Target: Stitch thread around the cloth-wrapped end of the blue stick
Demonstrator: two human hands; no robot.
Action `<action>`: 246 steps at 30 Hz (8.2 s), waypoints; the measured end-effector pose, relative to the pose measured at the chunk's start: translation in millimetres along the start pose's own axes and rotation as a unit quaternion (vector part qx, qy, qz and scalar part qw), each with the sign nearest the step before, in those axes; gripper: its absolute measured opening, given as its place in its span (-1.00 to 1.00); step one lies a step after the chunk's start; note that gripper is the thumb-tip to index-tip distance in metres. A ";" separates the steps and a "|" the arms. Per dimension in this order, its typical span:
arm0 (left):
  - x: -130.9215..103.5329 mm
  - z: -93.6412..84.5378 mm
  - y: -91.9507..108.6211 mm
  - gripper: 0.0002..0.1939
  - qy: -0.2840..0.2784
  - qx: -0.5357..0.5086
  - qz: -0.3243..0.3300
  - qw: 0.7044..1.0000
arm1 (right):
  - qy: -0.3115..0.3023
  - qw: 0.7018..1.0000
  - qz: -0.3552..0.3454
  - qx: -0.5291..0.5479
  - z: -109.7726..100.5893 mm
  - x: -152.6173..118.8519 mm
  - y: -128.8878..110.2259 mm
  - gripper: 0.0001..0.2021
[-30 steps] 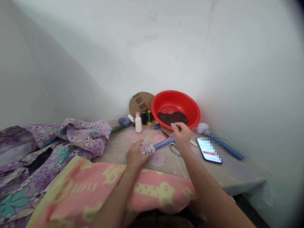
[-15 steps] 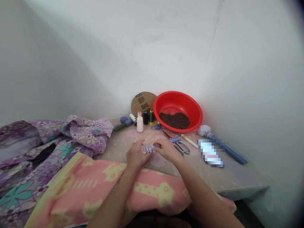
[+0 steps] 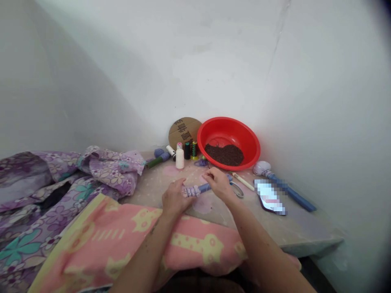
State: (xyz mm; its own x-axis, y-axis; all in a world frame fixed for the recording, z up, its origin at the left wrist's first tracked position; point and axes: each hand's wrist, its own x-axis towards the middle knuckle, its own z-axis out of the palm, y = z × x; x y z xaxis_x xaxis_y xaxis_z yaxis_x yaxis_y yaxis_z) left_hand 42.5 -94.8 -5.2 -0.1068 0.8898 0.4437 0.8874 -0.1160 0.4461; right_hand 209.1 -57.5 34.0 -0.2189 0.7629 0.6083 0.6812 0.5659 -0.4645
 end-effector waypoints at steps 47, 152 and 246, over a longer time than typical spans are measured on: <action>-1.2 -0.1 0.7 -0.34 -0.005 0.007 -0.017 1.000 | 0.253 0.951 0.147 0.098 -55.4 -7.4 6.0 -0.82; 25.5 12.6 -45.2 -0.66 -0.028 -0.448 -0.150 0.881 | 0.113 0.991 -0.053 -0.044 57.5 -45.8 -22.3 -0.79; 24.1 8.6 -10.2 -0.67 -0.030 -0.121 0.070 0.990 | 0.161 0.983 0.088 0.008 -32.8 -25.9 67.2 -0.74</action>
State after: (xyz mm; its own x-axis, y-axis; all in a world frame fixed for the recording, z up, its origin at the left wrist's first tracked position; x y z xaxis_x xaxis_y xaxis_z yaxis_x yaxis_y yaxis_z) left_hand 34.7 -68.4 -5.8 0.0432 0.8807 0.4718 0.7569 -0.3371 0.5598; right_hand 283.5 -49.5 8.2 0.1360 0.7126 0.6883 0.6772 0.4402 -0.5896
